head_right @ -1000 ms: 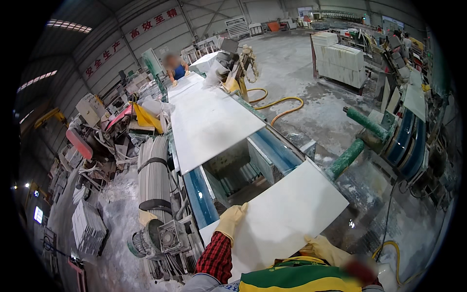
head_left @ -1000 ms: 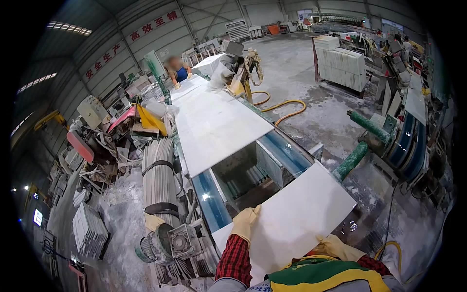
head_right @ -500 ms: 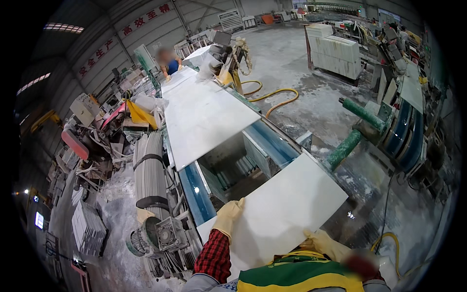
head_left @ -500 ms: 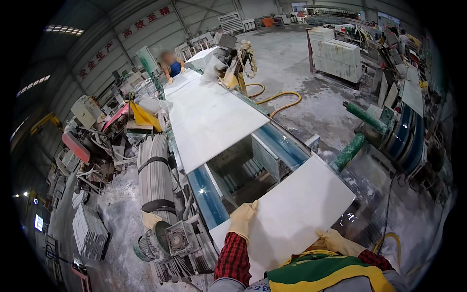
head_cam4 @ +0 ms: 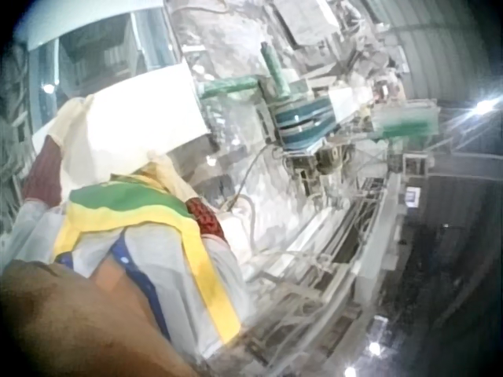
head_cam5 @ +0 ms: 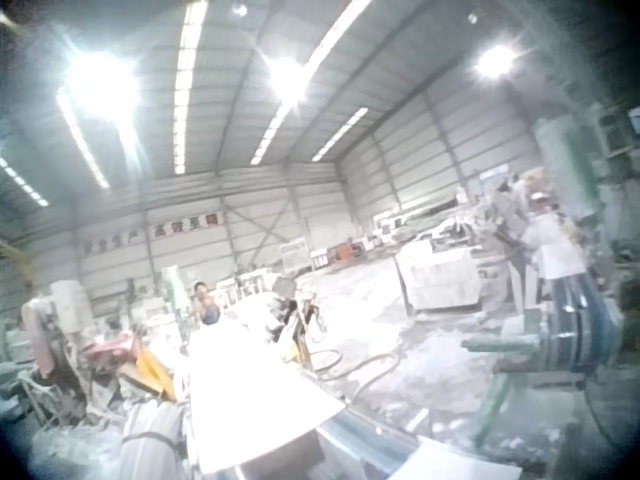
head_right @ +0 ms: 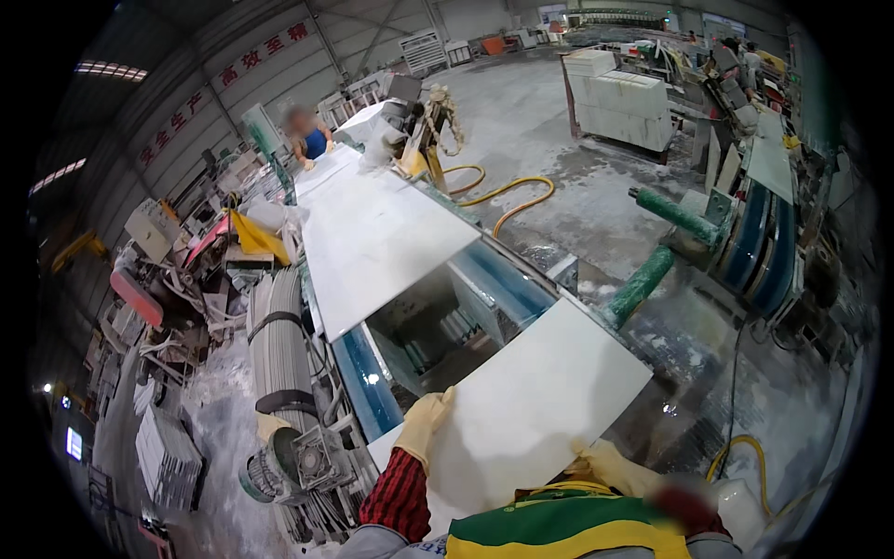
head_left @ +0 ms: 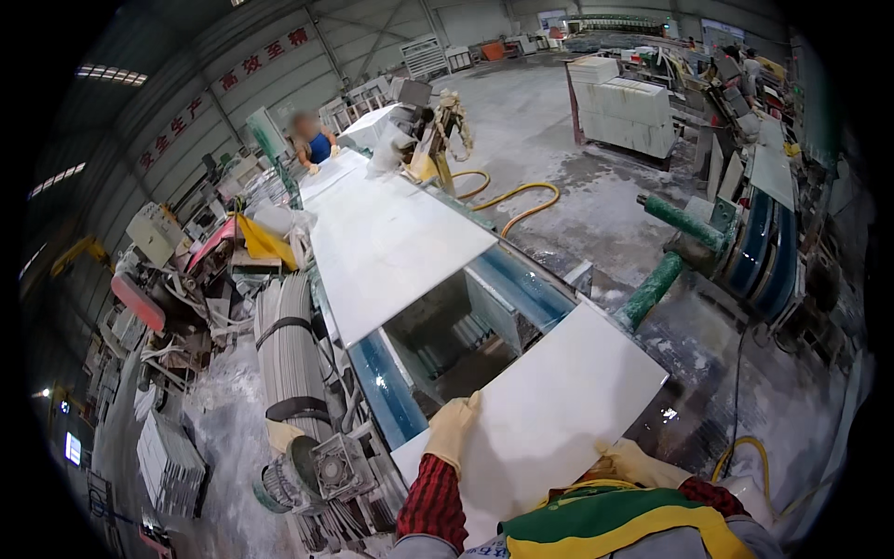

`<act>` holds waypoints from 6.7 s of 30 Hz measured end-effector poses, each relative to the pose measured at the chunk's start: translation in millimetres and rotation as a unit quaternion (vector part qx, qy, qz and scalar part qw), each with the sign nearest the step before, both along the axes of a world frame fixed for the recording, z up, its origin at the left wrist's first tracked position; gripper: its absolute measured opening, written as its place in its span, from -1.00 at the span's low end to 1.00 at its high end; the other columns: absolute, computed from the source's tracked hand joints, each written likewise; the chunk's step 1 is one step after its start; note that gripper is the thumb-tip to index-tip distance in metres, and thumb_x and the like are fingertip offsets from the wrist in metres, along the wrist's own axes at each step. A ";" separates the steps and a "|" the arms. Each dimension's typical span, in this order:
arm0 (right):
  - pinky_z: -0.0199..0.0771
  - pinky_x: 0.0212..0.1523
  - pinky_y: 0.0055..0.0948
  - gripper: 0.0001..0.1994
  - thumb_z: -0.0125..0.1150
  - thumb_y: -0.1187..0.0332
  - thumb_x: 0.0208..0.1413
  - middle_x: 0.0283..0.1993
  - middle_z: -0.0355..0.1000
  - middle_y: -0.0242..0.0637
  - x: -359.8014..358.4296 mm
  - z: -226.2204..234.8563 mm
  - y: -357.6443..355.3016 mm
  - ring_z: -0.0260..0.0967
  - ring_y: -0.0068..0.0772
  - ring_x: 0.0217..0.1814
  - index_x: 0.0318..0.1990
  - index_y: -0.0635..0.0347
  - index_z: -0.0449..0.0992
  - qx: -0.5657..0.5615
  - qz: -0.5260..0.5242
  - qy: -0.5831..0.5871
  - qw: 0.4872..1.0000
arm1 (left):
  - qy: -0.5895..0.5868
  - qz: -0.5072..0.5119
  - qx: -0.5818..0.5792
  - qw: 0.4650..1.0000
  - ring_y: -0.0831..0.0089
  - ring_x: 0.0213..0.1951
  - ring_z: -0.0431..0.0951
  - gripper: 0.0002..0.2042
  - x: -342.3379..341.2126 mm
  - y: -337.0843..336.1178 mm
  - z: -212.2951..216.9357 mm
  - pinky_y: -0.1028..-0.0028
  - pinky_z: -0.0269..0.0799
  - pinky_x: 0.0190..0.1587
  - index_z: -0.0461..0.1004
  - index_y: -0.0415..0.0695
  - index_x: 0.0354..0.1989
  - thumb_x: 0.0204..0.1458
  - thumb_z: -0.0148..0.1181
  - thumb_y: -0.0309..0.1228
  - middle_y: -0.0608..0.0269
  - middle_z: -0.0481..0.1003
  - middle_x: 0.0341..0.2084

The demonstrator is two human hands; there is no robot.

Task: The person repeatedly picks up large white rectangular panels and places them onto a conveyor belt in a factory. The panels move along the belt toward a processing area where another worker is visible. The person continues this cycle throughout the clip.

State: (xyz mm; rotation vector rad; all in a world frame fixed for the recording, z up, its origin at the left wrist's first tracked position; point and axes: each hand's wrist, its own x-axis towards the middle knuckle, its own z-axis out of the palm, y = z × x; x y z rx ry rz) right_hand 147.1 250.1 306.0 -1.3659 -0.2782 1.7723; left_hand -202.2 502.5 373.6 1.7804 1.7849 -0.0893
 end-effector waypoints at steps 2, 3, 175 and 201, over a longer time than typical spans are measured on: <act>0.83 0.05 -0.06 -0.52 0.46 0.14 0.43 0.08 0.66 0.05 -3.6 -9.1 -4.7 0.72 0.00 0.04 0.26 0.37 0.55 0.019 -0.019 0.020 0.999 | 0.000 -0.008 0.008 1.000 -0.19 0.34 0.59 -0.17 3.4 -9.3 26.1 0.00 0.41 0.44 0.71 -0.09 0.24 0.39 -0.24 0.39 -0.22 0.67 0.17; 0.83 0.06 -0.06 -0.52 0.47 0.15 0.43 0.08 0.66 0.05 -0.2 -11.8 -7.4 0.72 0.01 0.04 0.26 0.38 0.56 0.015 -0.018 0.018 1.000 | 0.010 -0.030 0.021 0.999 -0.17 0.30 0.62 -0.20 6.7 -5.8 27.4 -0.01 0.45 0.39 0.72 -0.07 0.20 0.39 -0.20 0.39 -0.17 0.69 0.16; 0.80 -0.36 -0.01 -0.35 -0.03 -0.10 0.64 -0.15 0.76 0.17 855.4 -41.1 110.2 0.72 0.09 -0.37 0.05 0.45 0.71 -0.003 -0.563 -0.037 0.826 | -0.460 -0.250 -0.571 0.632 0.43 -0.55 0.31 -0.36 1113.0 139.6 -141.8 0.27 0.30 -0.48 0.50 -0.32 0.11 0.46 0.20 0.18 0.38 0.30 -0.52; 0.64 -0.14 -0.29 -0.29 -0.14 -0.17 0.62 -0.26 0.69 -0.09 621.8 32.6 57.4 0.63 -0.21 -0.26 -0.11 0.37 0.72 0.164 -0.306 -0.229 0.909 | -0.264 -0.442 -0.366 0.775 0.28 -0.21 0.66 -0.45 956.4 108.2 -46.2 0.33 0.55 -0.11 0.66 -0.20 0.15 0.59 -0.02 0.08 0.10 0.73 -0.20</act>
